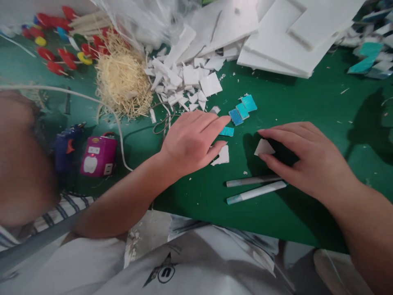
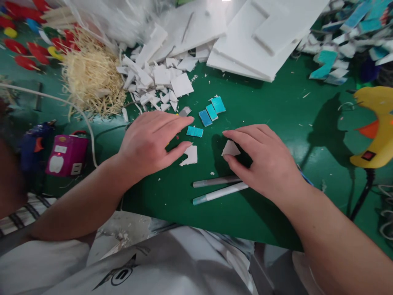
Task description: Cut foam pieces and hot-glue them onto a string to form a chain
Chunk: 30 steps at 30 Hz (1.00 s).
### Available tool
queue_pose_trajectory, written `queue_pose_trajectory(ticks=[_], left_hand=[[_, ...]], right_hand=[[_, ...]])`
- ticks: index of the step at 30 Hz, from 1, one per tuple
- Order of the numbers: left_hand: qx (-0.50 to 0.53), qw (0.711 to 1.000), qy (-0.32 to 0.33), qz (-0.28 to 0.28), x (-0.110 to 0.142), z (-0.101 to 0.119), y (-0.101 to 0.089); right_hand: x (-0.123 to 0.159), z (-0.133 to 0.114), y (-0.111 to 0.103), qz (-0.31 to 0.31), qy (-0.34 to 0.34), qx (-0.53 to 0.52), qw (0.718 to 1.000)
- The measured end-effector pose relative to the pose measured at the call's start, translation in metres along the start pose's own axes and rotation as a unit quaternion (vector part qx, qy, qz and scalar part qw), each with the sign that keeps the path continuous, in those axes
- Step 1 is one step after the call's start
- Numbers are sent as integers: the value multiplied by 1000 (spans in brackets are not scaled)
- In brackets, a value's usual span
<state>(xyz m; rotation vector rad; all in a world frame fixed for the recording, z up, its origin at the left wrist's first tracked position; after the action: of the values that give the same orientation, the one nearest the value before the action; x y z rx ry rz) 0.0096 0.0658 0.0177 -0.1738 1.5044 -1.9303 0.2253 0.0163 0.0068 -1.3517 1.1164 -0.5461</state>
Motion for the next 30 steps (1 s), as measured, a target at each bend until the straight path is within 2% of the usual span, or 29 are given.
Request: queue_pose_trajectory(ticks=[4, 11, 15, 21, 25, 30], left_hand=[[-7, 1000, -15, -19, -5, -5, 12], [-49, 997, -28, -48, -14, -4, 21], [-24, 998, -21, -53, -16, -5, 24], [-3, 999, -6, -48, -17, -6, 22], [38, 997, 9, -64, -17, -7, 23], [30, 996, -71, -43, -19, -12, 23]], right_hand=[[-1, 0, 2, 2, 23, -3, 1000], [-2, 0, 4, 7, 29, 3, 1000], [-2, -1, 1, 22, 14, 8, 1000], [1, 1, 3, 1, 2, 4, 1000], [3, 4, 2, 2, 3, 16, 1000], [5, 11, 0, 10, 32, 57, 998]])
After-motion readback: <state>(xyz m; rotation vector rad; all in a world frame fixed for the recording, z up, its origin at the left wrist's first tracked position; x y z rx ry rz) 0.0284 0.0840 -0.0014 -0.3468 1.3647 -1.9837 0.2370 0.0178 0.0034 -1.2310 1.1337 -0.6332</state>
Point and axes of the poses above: each hand's wrist, its own x-axis away from the middle knuckle, its own y-axis out of the palm, z = x × y, the point moved 5 cm from there along -x, towards the middle knuckle, and after that the axes turned 14 degrees about x, right-handed, at the moved point
